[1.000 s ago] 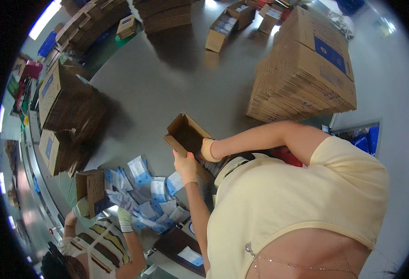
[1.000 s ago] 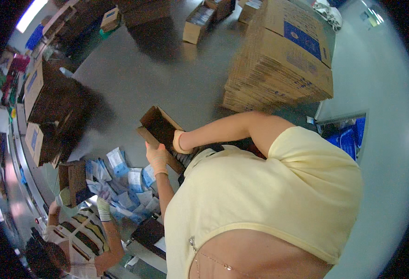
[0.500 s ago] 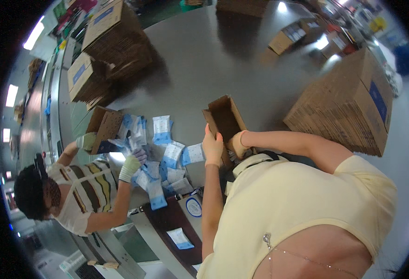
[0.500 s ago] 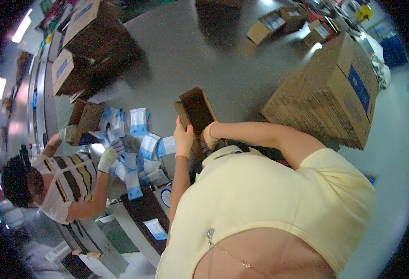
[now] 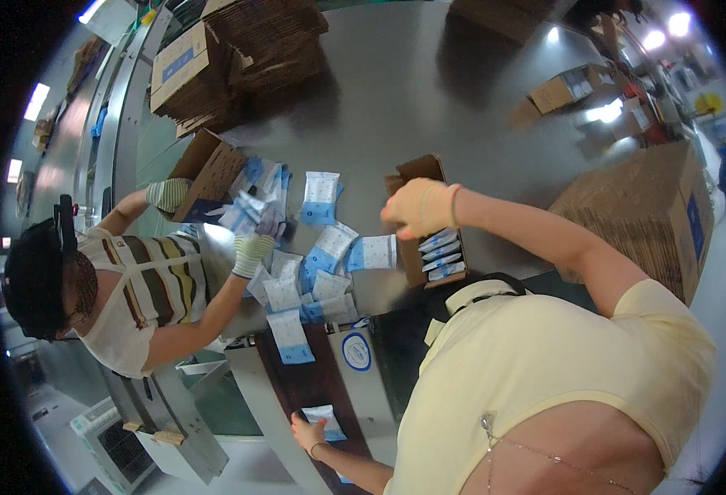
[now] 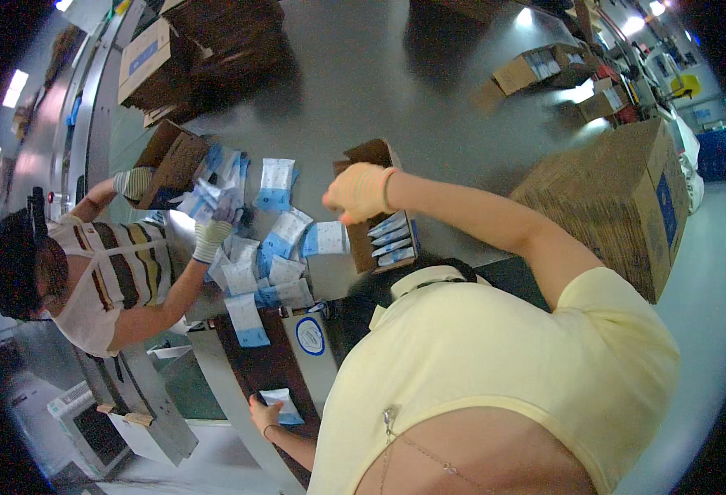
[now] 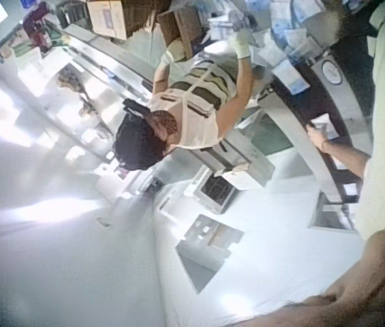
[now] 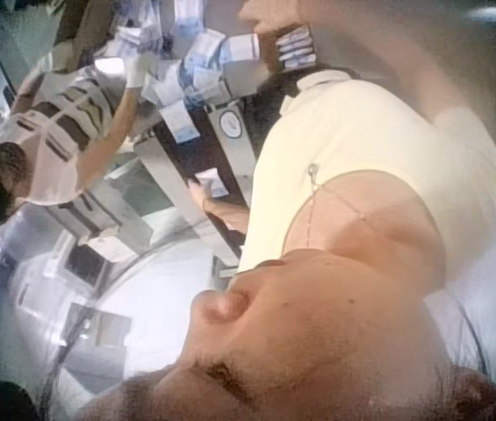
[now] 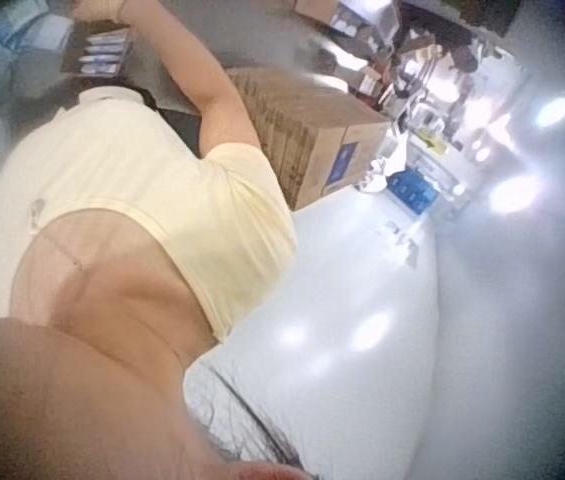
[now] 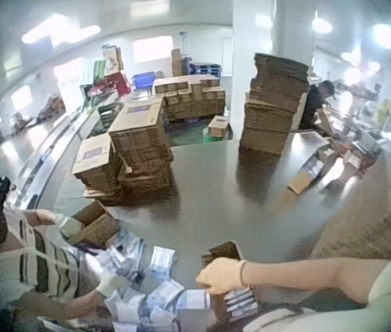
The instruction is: The person repeatedly picks up small white packets from a table and places them into a cardboard box. The camera shakes violently throughout the process, making the view unstable. The person also handles the cardboard box, opening and closing it as they pack.
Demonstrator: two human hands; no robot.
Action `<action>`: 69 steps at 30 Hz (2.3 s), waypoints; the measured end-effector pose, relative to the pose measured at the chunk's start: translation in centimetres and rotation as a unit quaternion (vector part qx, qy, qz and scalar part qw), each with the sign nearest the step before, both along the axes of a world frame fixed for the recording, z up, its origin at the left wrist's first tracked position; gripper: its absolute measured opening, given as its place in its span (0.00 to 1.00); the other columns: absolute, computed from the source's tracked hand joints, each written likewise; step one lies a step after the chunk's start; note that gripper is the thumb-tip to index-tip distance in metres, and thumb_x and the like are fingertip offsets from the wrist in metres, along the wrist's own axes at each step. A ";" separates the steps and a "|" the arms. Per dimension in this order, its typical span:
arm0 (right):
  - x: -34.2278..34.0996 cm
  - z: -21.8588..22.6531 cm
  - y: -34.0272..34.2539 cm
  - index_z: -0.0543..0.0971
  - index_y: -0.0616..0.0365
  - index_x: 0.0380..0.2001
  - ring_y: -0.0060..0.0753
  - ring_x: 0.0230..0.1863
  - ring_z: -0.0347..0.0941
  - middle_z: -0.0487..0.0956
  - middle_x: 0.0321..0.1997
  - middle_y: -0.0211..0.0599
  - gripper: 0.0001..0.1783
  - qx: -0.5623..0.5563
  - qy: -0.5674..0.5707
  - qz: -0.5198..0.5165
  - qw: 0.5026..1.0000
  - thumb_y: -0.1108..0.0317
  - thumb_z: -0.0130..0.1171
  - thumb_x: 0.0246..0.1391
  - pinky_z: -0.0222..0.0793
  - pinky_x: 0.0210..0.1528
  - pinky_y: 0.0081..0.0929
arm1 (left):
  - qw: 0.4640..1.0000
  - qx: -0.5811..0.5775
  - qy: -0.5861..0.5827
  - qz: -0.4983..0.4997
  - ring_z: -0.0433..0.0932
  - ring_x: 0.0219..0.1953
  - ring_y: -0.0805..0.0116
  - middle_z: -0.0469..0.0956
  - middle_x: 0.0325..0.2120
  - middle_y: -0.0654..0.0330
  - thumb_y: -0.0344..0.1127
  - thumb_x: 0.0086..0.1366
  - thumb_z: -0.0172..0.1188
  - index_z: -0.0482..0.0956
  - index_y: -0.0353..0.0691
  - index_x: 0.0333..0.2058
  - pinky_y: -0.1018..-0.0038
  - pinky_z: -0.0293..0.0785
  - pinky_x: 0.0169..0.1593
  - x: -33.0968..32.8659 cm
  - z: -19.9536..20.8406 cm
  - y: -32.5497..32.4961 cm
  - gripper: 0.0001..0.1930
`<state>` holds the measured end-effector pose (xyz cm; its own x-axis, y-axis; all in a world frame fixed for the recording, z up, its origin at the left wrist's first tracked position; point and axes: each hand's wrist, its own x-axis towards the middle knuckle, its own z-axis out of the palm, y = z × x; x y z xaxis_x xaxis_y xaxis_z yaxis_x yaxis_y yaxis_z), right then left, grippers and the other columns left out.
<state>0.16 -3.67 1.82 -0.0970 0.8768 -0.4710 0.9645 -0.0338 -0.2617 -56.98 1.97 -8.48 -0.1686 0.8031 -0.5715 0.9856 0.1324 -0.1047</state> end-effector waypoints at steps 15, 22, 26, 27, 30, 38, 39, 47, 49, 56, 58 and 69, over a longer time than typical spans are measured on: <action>-4.8 -5.2 -11.2 0.60 0.58 0.62 0.42 0.66 0.56 0.59 0.67 0.44 0.43 0.079 -0.014 -0.086 0.993 0.44 0.58 0.50 0.54 0.64 0.36 | 0.846 0.073 -0.527 0.035 0.74 0.39 0.64 0.76 0.40 0.49 0.39 0.55 0.67 0.70 0.24 0.46 0.70 0.71 0.45 17.8 -6.7 17.0 0.27; -4.8 -4.8 -13.6 0.74 0.55 0.49 0.38 0.60 0.64 0.70 0.57 0.41 0.29 0.108 -0.006 -0.055 0.993 0.44 0.52 0.54 0.59 0.59 0.35 | 0.845 0.082 -0.525 0.063 0.74 0.45 0.57 0.73 0.46 0.48 0.38 0.42 0.76 0.57 0.28 0.56 0.67 0.71 0.50 24.5 -16.4 18.0 0.46; -4.7 -6.4 -15.4 0.76 0.52 0.47 0.38 0.59 0.65 0.71 0.56 0.41 0.27 0.133 -0.033 -0.079 0.987 0.44 0.52 0.53 0.58 0.58 0.35 | 0.936 0.059 -0.342 0.062 0.72 0.51 0.47 0.68 0.52 0.41 0.49 0.38 0.77 0.52 0.31 0.59 0.62 0.70 0.53 37.0 -11.1 10.8 0.55; -4.7 -6.4 -15.7 0.76 0.51 0.47 0.38 0.59 0.65 0.71 0.55 0.41 0.26 0.124 -0.045 -0.081 0.988 0.45 0.53 0.53 0.59 0.57 0.34 | 0.960 0.071 -0.250 0.100 0.70 0.53 0.44 0.66 0.53 0.38 0.53 0.37 0.76 0.52 0.31 0.60 0.60 0.70 0.53 40.8 -7.7 8.3 0.58; -5.0 -5.7 -14.5 0.76 0.49 0.46 0.38 0.56 0.67 0.73 0.51 0.39 0.23 0.094 -0.060 -0.067 0.992 0.47 0.56 0.52 0.63 0.53 0.34 | 0.962 0.126 -0.228 0.083 0.67 0.55 0.41 0.63 0.55 0.36 0.57 0.38 0.74 0.47 0.33 0.64 0.55 0.69 0.52 44.7 -7.4 7.9 0.62; -4.1 -5.3 -15.5 0.74 0.47 0.47 0.40 0.45 0.74 0.76 0.42 0.36 0.21 -0.042 -0.035 -0.126 0.991 0.52 0.57 0.52 0.73 0.41 0.38 | 0.864 0.221 -0.416 -0.177 0.59 0.59 0.40 0.61 0.57 0.37 0.56 0.50 0.65 0.60 0.25 0.57 0.55 0.60 0.60 40.1 -6.0 8.0 0.46; -3.9 -5.4 -15.6 0.74 0.47 0.47 0.40 0.45 0.75 0.76 0.41 0.37 0.21 -0.049 -0.022 -0.133 0.990 0.52 0.57 0.52 0.73 0.41 0.38 | 0.886 0.196 -0.387 -0.164 0.60 0.59 0.41 0.62 0.56 0.37 0.57 0.50 0.66 0.61 0.24 0.55 0.55 0.60 0.60 38.1 -6.9 5.4 0.46; -4.5 -6.1 -14.5 0.73 0.47 0.49 0.39 0.43 0.76 0.77 0.41 0.35 0.22 -0.036 -0.044 -0.114 0.992 0.51 0.56 0.53 0.74 0.39 0.37 | 0.964 0.003 -0.233 -0.128 0.76 0.43 0.41 0.78 0.38 0.38 0.50 0.44 0.73 0.74 0.29 0.44 0.55 0.71 0.46 36.5 -9.6 -5.3 0.35; -4.5 -5.8 -14.1 0.73 0.47 0.49 0.37 0.44 0.75 0.77 0.42 0.34 0.23 -0.049 -0.048 -0.121 0.990 0.50 0.57 0.52 0.73 0.39 0.37 | 0.952 0.008 -0.288 -0.105 0.76 0.44 0.40 0.77 0.40 0.38 0.46 0.47 0.72 0.73 0.30 0.45 0.54 0.71 0.46 36.3 -9.0 -5.5 0.32; -4.3 -6.6 -14.4 0.74 0.47 0.48 0.37 0.42 0.75 0.77 0.41 0.33 0.22 -0.016 -0.043 -0.104 0.993 0.53 0.57 0.52 0.72 0.38 0.37 | 0.900 0.237 -0.362 -0.048 0.67 0.57 0.43 0.68 0.53 0.35 0.45 0.56 0.66 0.65 0.25 0.54 0.60 0.64 0.58 25.0 -4.9 -3.8 0.34; -4.1 -6.8 -14.9 0.74 0.47 0.49 0.37 0.42 0.75 0.77 0.40 0.33 0.22 -0.019 -0.037 -0.118 0.992 0.55 0.57 0.51 0.72 0.37 0.37 | 0.888 0.193 -0.414 0.043 0.73 0.44 0.58 0.74 0.43 0.49 0.36 0.57 0.65 0.70 0.28 0.48 0.64 0.72 0.49 19.5 0.1 -1.0 0.24; -3.9 -7.1 -14.7 0.74 0.47 0.46 0.36 0.41 0.76 0.77 0.38 0.33 0.21 -0.022 -0.042 -0.116 0.992 0.53 0.58 0.50 0.73 0.36 0.37 | 0.970 0.171 -0.162 -0.057 0.77 0.43 0.49 0.78 0.41 0.46 0.43 0.46 0.71 0.72 0.37 0.49 0.60 0.71 0.48 10.8 -1.4 3.9 0.31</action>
<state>-3.74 -18.36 -5.28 0.1461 0.8496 -0.5067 0.9480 -0.2666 -0.1736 -46.14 5.90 -9.90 0.0758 0.9580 -0.2767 0.9700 -0.0065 0.2432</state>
